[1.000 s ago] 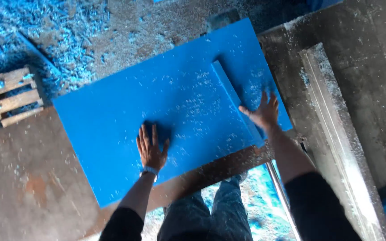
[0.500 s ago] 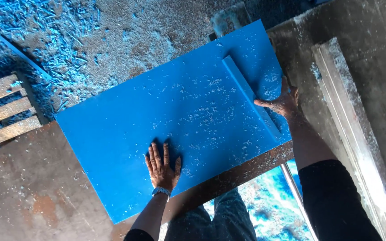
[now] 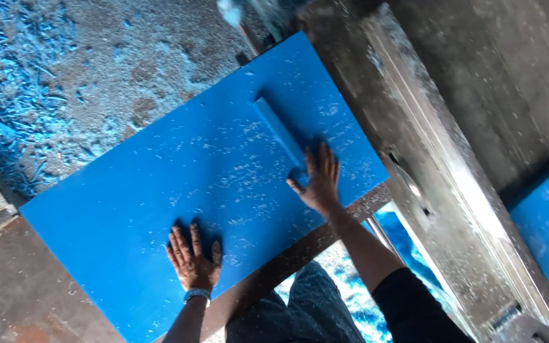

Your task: Cutting large blue plastic sheets into smaller rectangular pieces using a sliding table saw.

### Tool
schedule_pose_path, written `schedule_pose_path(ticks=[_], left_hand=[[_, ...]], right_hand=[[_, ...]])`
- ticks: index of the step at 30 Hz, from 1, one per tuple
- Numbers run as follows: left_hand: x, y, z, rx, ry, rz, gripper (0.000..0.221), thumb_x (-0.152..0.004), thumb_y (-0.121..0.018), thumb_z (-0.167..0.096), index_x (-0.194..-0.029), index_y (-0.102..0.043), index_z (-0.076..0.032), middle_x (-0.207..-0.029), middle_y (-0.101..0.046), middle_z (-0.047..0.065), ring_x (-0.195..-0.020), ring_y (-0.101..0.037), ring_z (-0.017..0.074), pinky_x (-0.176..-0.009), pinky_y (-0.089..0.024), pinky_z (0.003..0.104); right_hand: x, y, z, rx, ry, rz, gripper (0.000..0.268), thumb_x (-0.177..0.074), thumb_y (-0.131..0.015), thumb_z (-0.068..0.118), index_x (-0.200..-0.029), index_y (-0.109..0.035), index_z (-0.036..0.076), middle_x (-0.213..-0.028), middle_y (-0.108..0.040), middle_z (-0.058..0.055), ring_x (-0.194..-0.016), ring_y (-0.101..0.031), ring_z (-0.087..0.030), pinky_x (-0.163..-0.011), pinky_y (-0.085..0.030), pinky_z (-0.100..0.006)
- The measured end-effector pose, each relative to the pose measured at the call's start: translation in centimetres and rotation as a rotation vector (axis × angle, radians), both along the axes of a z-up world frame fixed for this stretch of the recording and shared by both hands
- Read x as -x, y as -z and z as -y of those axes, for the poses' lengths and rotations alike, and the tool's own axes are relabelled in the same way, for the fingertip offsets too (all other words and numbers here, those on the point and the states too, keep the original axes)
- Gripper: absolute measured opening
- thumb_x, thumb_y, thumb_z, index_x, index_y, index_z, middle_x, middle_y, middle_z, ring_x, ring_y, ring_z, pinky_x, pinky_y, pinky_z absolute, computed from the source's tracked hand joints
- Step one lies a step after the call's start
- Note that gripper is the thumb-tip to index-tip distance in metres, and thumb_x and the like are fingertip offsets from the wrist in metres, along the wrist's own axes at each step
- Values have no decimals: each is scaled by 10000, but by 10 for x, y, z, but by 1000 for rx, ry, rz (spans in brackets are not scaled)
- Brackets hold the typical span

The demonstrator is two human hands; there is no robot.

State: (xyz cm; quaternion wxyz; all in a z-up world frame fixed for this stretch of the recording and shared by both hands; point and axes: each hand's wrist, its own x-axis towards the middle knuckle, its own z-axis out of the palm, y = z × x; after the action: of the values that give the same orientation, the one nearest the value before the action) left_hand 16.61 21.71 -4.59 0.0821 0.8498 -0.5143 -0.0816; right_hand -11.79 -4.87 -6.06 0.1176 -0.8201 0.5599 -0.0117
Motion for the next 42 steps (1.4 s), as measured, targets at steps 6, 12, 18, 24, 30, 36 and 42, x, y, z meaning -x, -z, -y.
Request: schedule_pose_path(ticks=[6, 12, 18, 24, 30, 36, 42], left_hand=[[58, -6, -35, 193, 15, 37, 727, -983, -507, -445, -1606, -402, -85, -1671, -281, 311, -1537, -279, 516, -1252, -206, 638], [124, -2, -93, 172, -15, 29, 751, -1000, -538, -426, -1635, -335, -82, -1691, -206, 304, -1546, -229, 524, -1254, -190, 636], [192, 2, -156, 100, -74, -2, 798, -1000, -482, -488, -1659, -236, -111, -1709, -129, 284, -1575, -135, 487, -1271, -130, 615], [247, 12, -211, -3, -117, -22, 803, -995, -405, -560, -1647, -242, -119, -1722, -96, 250, -1587, -95, 436, -1281, -79, 567], [313, 11, -266, 4, -156, 7, 810, -982, -484, -568, -1658, -263, -179, -1697, -199, 275, -1571, -191, 440, -1274, -169, 579], [375, 15, -328, -6, -175, -3, 819, -981, -480, -584, -1662, -229, -204, -1712, -164, 241, -1583, -160, 415, -1286, -134, 568], [431, 19, -366, 237, -183, 141, 805, -931, -626, -529, -1611, -405, -161, -1673, -294, 263, -1527, -311, 446, -1200, -297, 613]], right_hand=[[60, -18, -83, 218, -44, 252, 638, -1035, -593, 405, -1546, -415, 68, -1623, -320, -292, -1462, -392, -503, -1211, -342, -608], [136, -37, -146, 305, -159, 356, 601, -986, -716, 219, -1470, -470, -37, -1544, -434, -268, -1411, -468, -477, -1198, -409, -570], [203, -35, -201, 253, -228, 285, 610, -1009, -648, 298, -1473, -455, -48, -1561, -394, -267, -1420, -453, -465, -1208, -394, -561], [270, -25, -253, 194, -263, 259, 653, -1007, -643, 333, -1515, -419, -11, -1594, -364, -250, -1440, -431, -462, -1208, -386, -533], [329, -21, -310, 260, -232, 201, 649, -945, -666, 363, -1510, -506, 86, -1576, -460, -178, -1389, -524, -370, -1119, -445, -512], [395, -11, -374, 157, -236, 228, 638, -990, -627, 372, -1540, -474, 87, -1613, -410, -187, -1415, -481, -406, -1122, -428, -537], [457, -6, -411, 139, -297, 142, 747, -945, -660, 473, -1553, -442, 98, -1642, -361, -185, -1454, -438, -401, -1153, -416, -539]])
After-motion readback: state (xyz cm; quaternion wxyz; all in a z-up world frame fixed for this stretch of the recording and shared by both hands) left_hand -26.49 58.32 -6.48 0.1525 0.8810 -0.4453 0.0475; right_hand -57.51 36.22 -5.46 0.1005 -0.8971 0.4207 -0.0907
